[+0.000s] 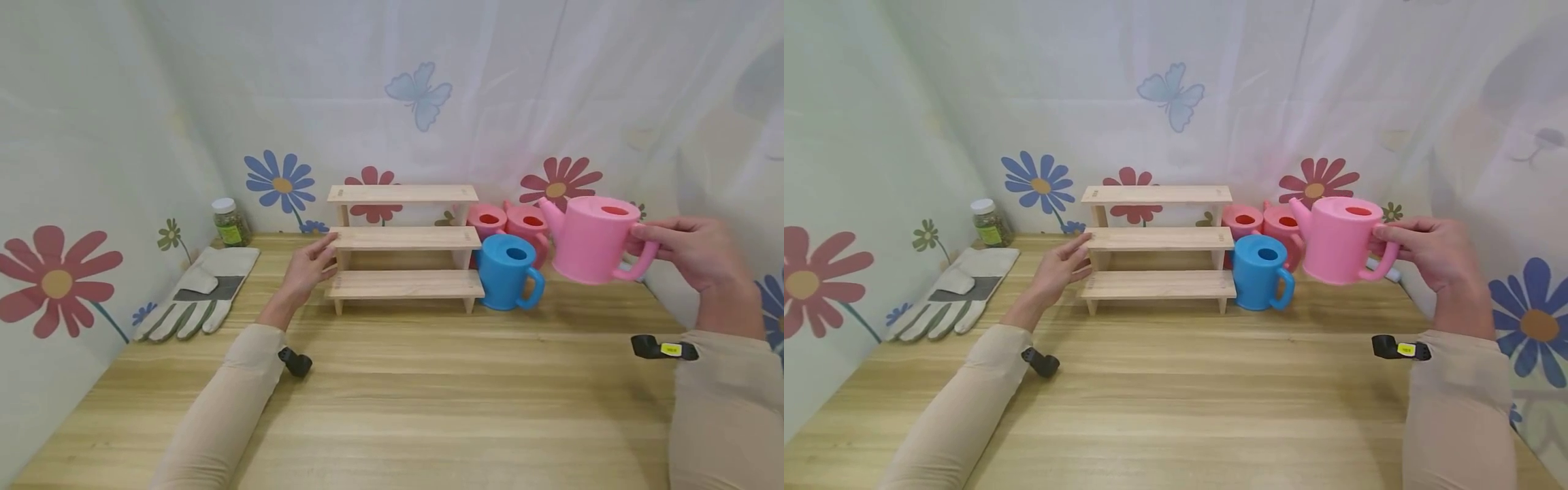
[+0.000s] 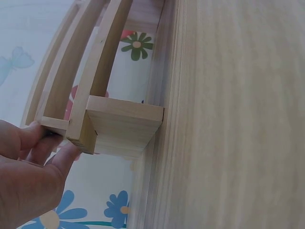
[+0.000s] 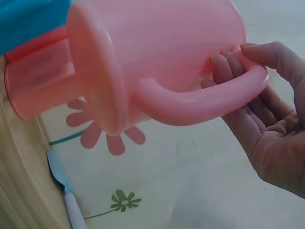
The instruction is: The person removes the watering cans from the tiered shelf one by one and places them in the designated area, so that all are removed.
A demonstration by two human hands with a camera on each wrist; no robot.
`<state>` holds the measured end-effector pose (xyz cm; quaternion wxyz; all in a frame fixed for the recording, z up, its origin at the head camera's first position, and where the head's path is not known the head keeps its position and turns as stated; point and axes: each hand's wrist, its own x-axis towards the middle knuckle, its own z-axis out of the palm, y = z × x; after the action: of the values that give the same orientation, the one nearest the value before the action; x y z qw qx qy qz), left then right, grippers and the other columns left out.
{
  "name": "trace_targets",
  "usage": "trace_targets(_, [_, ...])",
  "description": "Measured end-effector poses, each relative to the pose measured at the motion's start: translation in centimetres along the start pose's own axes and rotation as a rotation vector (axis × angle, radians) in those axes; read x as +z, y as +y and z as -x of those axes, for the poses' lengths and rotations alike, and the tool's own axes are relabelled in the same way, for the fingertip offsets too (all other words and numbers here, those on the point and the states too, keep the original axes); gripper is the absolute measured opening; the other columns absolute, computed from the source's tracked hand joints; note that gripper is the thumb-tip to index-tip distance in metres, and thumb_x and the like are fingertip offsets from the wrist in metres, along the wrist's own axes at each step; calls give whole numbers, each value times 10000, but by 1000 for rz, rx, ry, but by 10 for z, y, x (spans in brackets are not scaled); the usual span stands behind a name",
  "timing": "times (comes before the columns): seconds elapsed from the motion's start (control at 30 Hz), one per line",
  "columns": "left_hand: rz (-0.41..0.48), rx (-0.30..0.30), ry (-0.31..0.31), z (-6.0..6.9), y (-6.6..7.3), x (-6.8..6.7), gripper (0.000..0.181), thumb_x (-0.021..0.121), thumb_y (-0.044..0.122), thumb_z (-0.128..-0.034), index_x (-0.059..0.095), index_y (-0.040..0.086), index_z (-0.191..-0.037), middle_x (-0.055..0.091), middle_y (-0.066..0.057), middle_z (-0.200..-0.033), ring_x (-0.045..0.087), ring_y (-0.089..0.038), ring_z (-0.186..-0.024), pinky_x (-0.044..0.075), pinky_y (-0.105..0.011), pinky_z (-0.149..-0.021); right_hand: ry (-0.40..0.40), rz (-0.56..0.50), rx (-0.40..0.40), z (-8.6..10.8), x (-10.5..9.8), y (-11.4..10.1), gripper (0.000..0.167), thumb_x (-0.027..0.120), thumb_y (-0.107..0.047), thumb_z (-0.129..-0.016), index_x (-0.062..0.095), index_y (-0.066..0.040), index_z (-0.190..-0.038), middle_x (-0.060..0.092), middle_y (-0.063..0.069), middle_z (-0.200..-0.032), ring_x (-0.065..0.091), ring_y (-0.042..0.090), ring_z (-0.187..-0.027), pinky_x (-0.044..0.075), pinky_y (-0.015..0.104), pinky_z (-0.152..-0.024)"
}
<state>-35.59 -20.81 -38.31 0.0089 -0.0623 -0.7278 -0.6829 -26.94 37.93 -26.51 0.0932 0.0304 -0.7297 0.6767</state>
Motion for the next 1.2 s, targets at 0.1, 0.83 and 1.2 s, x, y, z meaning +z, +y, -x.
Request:
trace_targets(0.1, [-3,-1,5,0,1,-1,453,471,181,-1074,441,175,-1526,277,-71,-1624,407,-362,-1387,482,-396,-1047,-29,35,40,-2,-4,2,82,757,-58,-894,805,-81,-832,750,40,-743,739,143,-718,592,181,-688])
trace_targets(0.83, [0,-12,2,0,-1,-1,457,482,191,-1070,442,173,-1524,277,-80,-1621,413,-354,-1384,488,-388,-1040,-226,125,202,-22,-25,57,174,647,-77,-985,805,-86,-912,764,67,-864,747,199,-828,614,277,-767])
trace_targets(1.2, [-11,-12,-7,-1,1,-1,458,474,191,-1071,439,178,-1527,288,-81,-1616,414,-353,-1382,483,-400,-1042,-293,-17,237,-22,-33,80,180,611,-8,-988,790,-15,-1000,766,101,-921,744,225,-891,594,242,-787])
